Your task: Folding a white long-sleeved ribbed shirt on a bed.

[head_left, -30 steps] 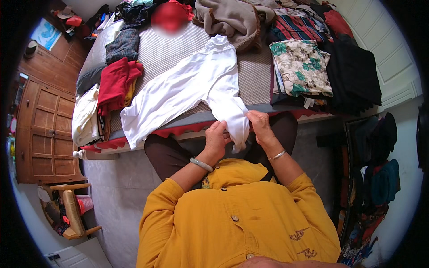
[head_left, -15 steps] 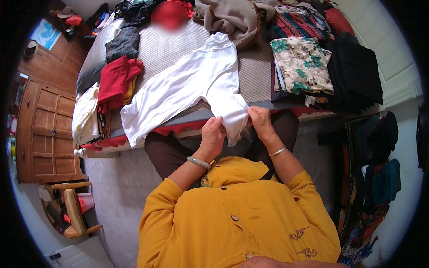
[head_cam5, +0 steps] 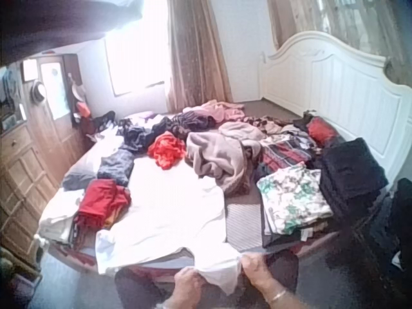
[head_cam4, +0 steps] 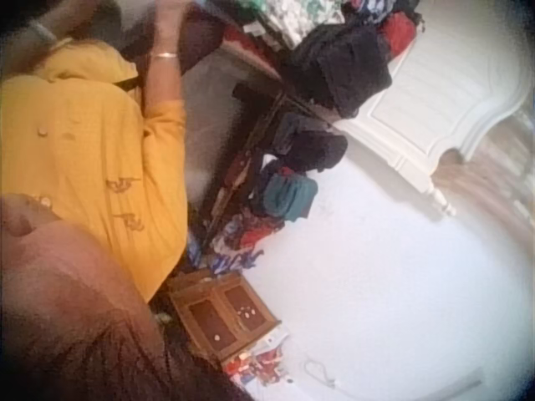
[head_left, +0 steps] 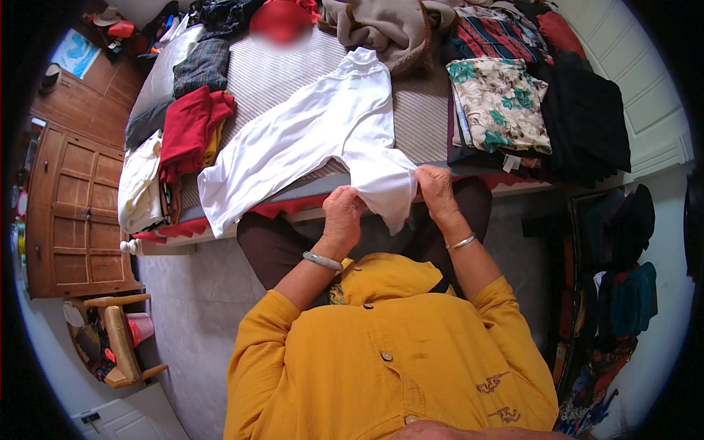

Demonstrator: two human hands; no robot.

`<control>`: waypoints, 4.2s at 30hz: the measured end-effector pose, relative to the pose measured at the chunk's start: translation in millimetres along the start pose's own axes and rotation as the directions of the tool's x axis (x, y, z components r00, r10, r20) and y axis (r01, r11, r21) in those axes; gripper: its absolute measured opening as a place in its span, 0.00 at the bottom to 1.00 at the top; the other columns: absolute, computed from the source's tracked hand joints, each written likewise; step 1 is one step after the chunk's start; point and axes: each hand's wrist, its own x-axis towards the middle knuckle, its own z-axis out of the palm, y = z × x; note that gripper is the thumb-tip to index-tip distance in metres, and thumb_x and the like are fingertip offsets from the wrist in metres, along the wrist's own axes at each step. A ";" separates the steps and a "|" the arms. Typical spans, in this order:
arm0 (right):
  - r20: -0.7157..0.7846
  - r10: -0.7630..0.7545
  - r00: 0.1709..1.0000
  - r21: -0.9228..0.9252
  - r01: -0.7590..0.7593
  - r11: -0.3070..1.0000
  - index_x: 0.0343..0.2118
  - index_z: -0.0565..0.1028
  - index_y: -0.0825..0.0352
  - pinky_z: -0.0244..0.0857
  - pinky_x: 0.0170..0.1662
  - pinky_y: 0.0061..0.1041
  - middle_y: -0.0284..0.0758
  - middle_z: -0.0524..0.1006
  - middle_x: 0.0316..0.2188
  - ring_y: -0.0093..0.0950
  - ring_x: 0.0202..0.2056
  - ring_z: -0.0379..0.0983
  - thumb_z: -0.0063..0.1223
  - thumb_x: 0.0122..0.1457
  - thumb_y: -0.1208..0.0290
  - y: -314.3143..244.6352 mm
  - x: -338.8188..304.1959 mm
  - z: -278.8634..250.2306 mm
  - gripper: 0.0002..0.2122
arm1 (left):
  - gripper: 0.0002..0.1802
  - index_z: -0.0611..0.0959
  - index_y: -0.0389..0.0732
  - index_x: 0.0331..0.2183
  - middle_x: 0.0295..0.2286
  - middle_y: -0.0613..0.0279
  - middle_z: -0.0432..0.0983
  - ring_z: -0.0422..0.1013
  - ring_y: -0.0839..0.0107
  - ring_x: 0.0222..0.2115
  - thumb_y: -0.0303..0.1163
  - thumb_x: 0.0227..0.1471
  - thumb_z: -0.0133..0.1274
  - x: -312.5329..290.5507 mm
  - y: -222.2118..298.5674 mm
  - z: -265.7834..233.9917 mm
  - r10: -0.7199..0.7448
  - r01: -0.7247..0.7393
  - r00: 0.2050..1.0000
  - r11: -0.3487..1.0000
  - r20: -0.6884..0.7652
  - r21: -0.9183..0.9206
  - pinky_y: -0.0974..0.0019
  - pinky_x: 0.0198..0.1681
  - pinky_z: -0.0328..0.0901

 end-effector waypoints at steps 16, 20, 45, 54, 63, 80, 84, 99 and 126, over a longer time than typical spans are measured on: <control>0.084 0.274 0.958 0.480 -0.280 0.832 0.19 0.68 0.65 0.56 0.26 0.20 0.23 0.66 0.19 0.14 0.22 0.60 0.44 0.55 0.70 -7.2 -6.7 -3.2 0.10 | 0.17 0.72 0.35 0.42 0.33 0.61 0.75 0.71 0.75 0.30 0.36 0.54 0.48 -12.6 9.9 5.0 -0.356 0.318 0.926 0.915 0.125 0.249 0.70 0.34 0.65; 0.033 0.191 0.981 0.580 -0.175 0.796 0.22 0.71 0.65 0.60 0.29 0.17 0.24 0.69 0.21 0.15 0.24 0.64 0.47 0.55 0.70 3.5 -3.2 -3.5 0.07 | 0.22 0.68 0.32 0.48 0.41 0.56 0.73 0.71 0.67 0.40 0.34 0.54 0.47 -12.4 4.1 4.5 -0.313 0.271 0.932 0.937 0.183 0.222 0.63 0.44 0.66; 0.454 0.335 0.826 0.643 -0.564 0.518 0.43 0.69 0.76 0.69 0.42 0.28 0.39 0.76 0.36 0.28 0.39 0.74 0.43 0.61 0.67 -17.8 10.7 16.5 0.15 | 0.33 0.62 0.37 0.54 0.47 0.55 0.68 0.67 0.60 0.48 0.34 0.48 0.53 -45.0 30.6 19.9 -0.457 0.505 0.756 0.863 0.469 0.027 0.53 0.51 0.62; 0.226 0.327 0.918 0.737 -0.380 0.558 0.44 0.68 0.71 0.70 0.42 0.28 0.38 0.76 0.34 0.28 0.36 0.74 0.47 0.57 0.70 -7.7 58.4 13.1 0.14 | 0.33 0.61 0.37 0.54 0.47 0.53 0.68 0.68 0.58 0.47 0.36 0.49 0.53 -43.5 26.0 11.8 -0.489 0.467 0.751 0.868 0.443 0.168 0.51 0.50 0.64; 0.691 0.218 0.689 0.549 -0.697 0.462 0.52 0.64 0.75 0.66 0.47 0.27 0.43 0.73 0.45 0.29 0.44 0.72 0.43 0.60 0.56 -40.1 -43.6 -25.3 0.26 | 0.29 0.59 0.38 0.56 0.48 0.49 0.67 0.70 0.55 0.44 0.41 0.57 0.42 -29.1 36.5 15.2 -0.417 0.582 0.637 0.812 0.649 -0.049 0.50 0.38 0.72; 0.511 0.262 0.819 0.018 -0.315 0.949 0.40 0.75 0.75 0.64 0.35 0.16 0.34 0.78 0.31 0.20 0.31 0.72 0.43 0.59 0.63 -75.7 -83.5 -47.6 0.18 | 0.23 0.65 0.39 0.51 0.37 0.60 0.73 0.73 0.74 0.33 0.34 0.54 0.47 -31.8 33.6 15.6 -0.313 0.304 0.842 0.948 0.439 0.092 0.74 0.27 0.69; 0.445 0.246 0.861 0.038 -0.292 0.956 0.41 0.75 0.75 0.64 0.35 0.17 0.35 0.77 0.32 0.19 0.31 0.72 0.41 0.60 0.63 -76.9 -80.5 -50.1 0.18 | 0.23 0.65 0.38 0.49 0.36 0.60 0.73 0.72 0.76 0.31 0.33 0.53 0.48 -33.2 33.7 18.8 -0.299 0.302 0.885 0.952 0.357 0.047 0.75 0.24 0.67; 0.369 0.331 0.868 0.463 -0.481 0.744 0.42 0.73 0.75 0.66 0.39 0.21 0.37 0.77 0.35 0.23 0.34 0.73 0.40 0.61 0.65 -83.0 -79.1 -26.0 0.17 | 0.30 0.64 0.37 0.53 0.48 0.57 0.68 0.67 0.67 0.47 0.37 0.51 0.52 -43.6 32.8 23.8 -0.452 0.418 0.770 0.890 0.450 0.180 0.60 0.48 0.66; 0.250 -0.339 0.907 -0.606 0.420 0.675 0.25 0.77 0.68 0.66 0.36 0.37 0.48 0.75 0.25 0.43 0.30 0.74 0.47 0.49 0.65 -77.2 185.2 97.1 0.11 | 0.19 0.77 0.28 0.39 0.25 0.58 0.76 0.73 0.74 0.24 0.34 0.49 0.48 88.8 93.1 -28.4 -0.073 0.020 0.996 0.726 0.048 0.688 0.71 0.29 0.67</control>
